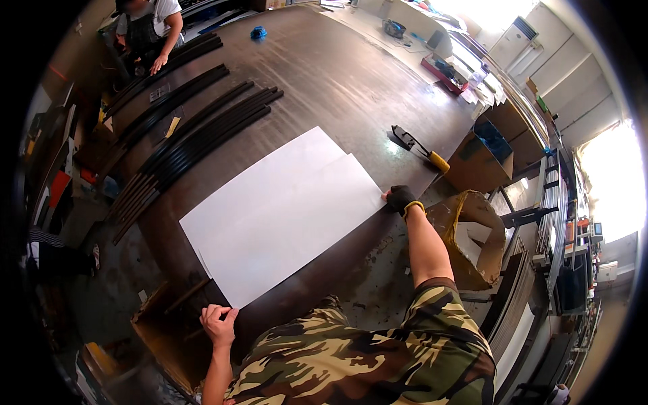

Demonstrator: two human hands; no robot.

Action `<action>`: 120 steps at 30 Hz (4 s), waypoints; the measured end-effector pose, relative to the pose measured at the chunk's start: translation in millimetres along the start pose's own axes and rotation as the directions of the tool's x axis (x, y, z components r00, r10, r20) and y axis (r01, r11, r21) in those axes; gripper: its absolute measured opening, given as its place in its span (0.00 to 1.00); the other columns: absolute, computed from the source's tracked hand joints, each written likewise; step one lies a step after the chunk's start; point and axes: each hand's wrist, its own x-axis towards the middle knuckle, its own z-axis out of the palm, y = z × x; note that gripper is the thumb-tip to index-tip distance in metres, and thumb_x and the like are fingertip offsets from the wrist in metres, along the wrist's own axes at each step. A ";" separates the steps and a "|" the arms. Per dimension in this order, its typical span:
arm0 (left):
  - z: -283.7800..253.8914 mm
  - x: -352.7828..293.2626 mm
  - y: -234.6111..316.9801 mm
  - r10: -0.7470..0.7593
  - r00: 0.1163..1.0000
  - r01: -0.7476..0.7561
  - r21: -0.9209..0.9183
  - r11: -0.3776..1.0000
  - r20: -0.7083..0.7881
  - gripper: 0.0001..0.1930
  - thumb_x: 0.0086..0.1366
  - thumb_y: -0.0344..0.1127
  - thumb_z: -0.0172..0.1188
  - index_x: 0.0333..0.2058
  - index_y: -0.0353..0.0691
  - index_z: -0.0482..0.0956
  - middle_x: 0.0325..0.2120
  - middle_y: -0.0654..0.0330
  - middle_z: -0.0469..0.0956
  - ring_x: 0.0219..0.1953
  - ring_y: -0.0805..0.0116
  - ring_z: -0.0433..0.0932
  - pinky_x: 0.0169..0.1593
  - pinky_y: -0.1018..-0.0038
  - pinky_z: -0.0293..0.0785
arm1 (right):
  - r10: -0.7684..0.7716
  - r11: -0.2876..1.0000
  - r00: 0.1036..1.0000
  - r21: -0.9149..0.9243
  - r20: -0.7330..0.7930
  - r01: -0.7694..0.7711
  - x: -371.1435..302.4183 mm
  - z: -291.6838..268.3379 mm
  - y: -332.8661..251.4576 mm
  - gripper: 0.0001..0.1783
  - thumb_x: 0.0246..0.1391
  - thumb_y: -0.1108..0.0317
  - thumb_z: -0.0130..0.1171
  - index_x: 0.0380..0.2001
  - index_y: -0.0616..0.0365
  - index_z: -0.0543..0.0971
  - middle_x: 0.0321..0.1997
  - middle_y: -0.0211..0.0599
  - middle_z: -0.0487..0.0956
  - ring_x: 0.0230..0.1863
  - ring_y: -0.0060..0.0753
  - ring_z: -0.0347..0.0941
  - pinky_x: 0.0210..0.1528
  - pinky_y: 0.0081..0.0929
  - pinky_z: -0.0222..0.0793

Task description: The person organizes long metal rods on a large workbench in a workshop. They pick up bundles of rods, separate them, and align them into neat rows. The person also handles a white sheet and a blue plastic sheet, placing them on the table to assist with the arrangement of the metal pieces.

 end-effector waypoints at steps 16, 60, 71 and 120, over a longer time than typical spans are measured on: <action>3.8 1.6 -1.6 0.018 1.000 -0.019 -0.022 1.000 -0.018 0.10 0.47 0.39 0.74 0.22 0.45 0.80 0.27 0.66 0.76 0.37 0.59 0.73 0.45 0.61 0.65 | -0.701 0.682 0.643 -0.551 -0.309 0.480 -110.8 89.5 -34.0 0.43 0.50 0.55 0.66 0.63 0.67 0.63 0.68 0.61 0.62 0.71 0.64 0.54 0.71 0.49 0.50; -37.6 -40.5 -26.3 0.209 0.978 -0.201 0.218 0.955 -0.013 0.05 0.53 0.37 0.66 0.24 0.46 0.80 0.29 0.62 0.73 0.38 0.61 0.76 0.36 0.62 0.75 | -0.608 0.191 0.231 -0.143 0.759 0.971 -315.1 261.4 -279.7 0.17 0.54 0.47 0.52 0.32 0.45 0.80 0.34 0.40 0.83 0.39 0.51 0.79 0.40 0.45 0.73; -19.1 -65.1 -21.6 0.120 0.989 -0.106 0.158 0.982 -0.084 0.06 0.53 0.37 0.66 0.26 0.44 0.79 0.32 0.62 0.73 0.43 0.61 0.75 0.38 0.62 0.79 | -0.698 0.039 0.089 -0.087 0.710 0.995 -300.9 274.1 -261.0 0.14 0.53 0.51 0.53 0.27 0.44 0.81 0.29 0.41 0.82 0.35 0.51 0.79 0.37 0.43 0.75; -17.1 -62.7 -27.6 0.120 0.991 -0.113 0.101 0.989 -0.067 0.06 0.55 0.36 0.64 0.25 0.44 0.78 0.33 0.62 0.73 0.42 0.60 0.75 0.37 0.62 0.78 | -0.645 -0.014 0.066 -0.098 0.761 0.995 -292.2 272.8 -262.4 0.17 0.55 0.49 0.48 0.28 0.47 0.80 0.31 0.45 0.82 0.36 0.56 0.78 0.41 0.46 0.73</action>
